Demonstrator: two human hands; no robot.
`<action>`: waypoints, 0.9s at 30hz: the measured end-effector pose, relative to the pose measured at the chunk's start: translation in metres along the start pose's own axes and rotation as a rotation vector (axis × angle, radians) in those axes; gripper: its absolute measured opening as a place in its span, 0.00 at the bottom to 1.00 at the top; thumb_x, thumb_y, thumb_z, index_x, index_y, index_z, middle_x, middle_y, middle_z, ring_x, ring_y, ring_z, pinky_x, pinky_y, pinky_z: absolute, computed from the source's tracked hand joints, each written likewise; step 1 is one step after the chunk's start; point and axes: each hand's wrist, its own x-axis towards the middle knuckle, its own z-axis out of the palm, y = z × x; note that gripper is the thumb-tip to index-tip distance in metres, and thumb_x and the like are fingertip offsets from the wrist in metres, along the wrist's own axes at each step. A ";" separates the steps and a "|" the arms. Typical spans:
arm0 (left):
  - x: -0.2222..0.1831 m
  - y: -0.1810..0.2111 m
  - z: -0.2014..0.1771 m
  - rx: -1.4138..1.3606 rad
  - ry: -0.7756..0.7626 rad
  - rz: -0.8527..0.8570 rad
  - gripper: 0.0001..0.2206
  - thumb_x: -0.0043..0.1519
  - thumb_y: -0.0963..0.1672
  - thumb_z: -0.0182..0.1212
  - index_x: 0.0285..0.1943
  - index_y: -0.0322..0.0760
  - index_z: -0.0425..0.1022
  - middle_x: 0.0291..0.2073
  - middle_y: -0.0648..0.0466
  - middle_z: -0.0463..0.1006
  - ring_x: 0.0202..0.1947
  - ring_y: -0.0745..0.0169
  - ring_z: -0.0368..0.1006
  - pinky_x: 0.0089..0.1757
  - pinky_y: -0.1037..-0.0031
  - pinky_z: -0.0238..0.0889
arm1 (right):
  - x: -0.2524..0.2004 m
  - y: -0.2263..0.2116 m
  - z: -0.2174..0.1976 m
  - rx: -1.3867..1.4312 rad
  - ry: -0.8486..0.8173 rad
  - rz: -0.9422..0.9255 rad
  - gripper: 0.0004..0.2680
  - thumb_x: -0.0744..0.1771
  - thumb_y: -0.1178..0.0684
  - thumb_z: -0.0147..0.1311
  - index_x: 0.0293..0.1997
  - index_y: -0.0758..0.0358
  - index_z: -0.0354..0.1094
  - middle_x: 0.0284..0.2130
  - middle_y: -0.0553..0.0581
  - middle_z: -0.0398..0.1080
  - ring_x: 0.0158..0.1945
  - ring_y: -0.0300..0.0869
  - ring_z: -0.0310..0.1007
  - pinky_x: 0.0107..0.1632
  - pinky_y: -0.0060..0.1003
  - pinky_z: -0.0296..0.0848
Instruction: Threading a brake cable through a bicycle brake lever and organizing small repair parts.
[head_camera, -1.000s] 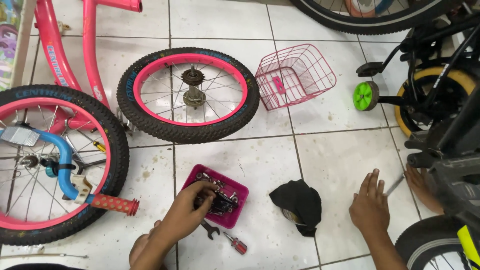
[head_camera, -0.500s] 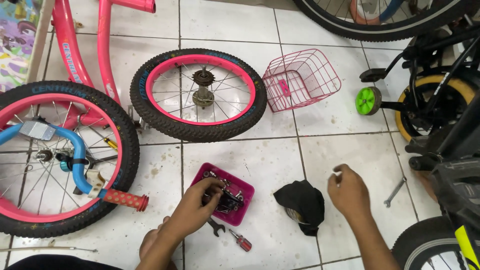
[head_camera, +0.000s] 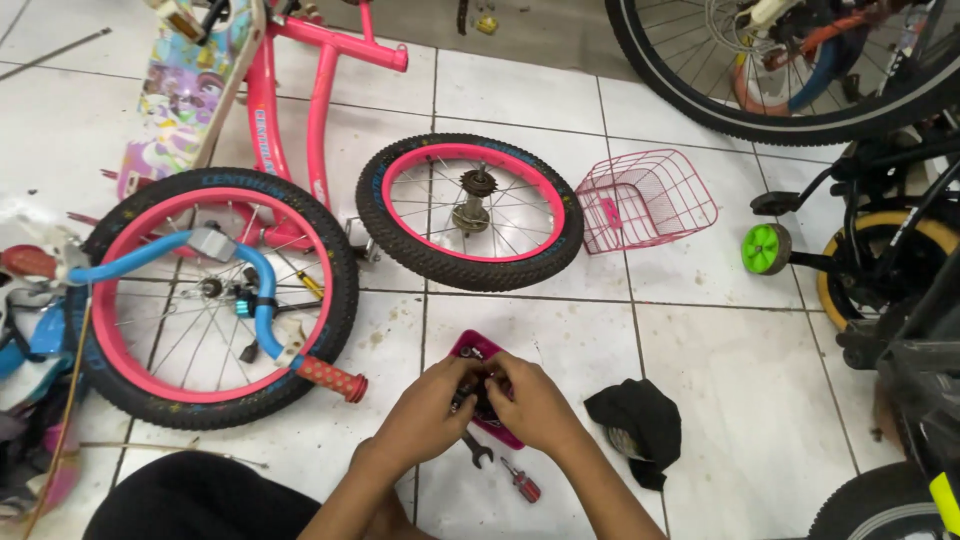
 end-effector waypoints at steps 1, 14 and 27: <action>-0.006 -0.002 -0.003 0.000 0.010 0.000 0.21 0.58 0.41 0.53 0.63 0.42 0.70 0.57 0.52 0.76 0.58 0.54 0.72 0.54 0.66 0.66 | -0.003 -0.006 0.007 -0.005 -0.003 -0.008 0.07 0.66 0.55 0.46 0.44 0.59 0.69 0.35 0.53 0.79 0.38 0.44 0.77 0.41 0.38 0.72; -0.100 -0.022 -0.046 0.373 0.091 -0.032 0.11 0.59 0.42 0.49 0.49 0.34 0.70 0.43 0.46 0.70 0.40 0.41 0.70 0.37 0.53 0.64 | -0.048 -0.100 0.084 -0.021 0.013 -0.025 0.10 0.66 0.56 0.46 0.47 0.62 0.72 0.31 0.54 0.76 0.34 0.42 0.73 0.39 0.38 0.69; -0.166 -0.053 -0.133 0.199 0.260 -0.155 0.22 0.55 0.37 0.53 0.60 0.19 0.69 0.48 0.31 0.74 0.51 0.27 0.73 0.47 0.49 0.70 | 0.001 -0.171 0.182 -0.049 0.004 -0.090 0.12 0.65 0.61 0.50 0.52 0.74 0.71 0.33 0.69 0.77 0.39 0.56 0.80 0.40 0.45 0.77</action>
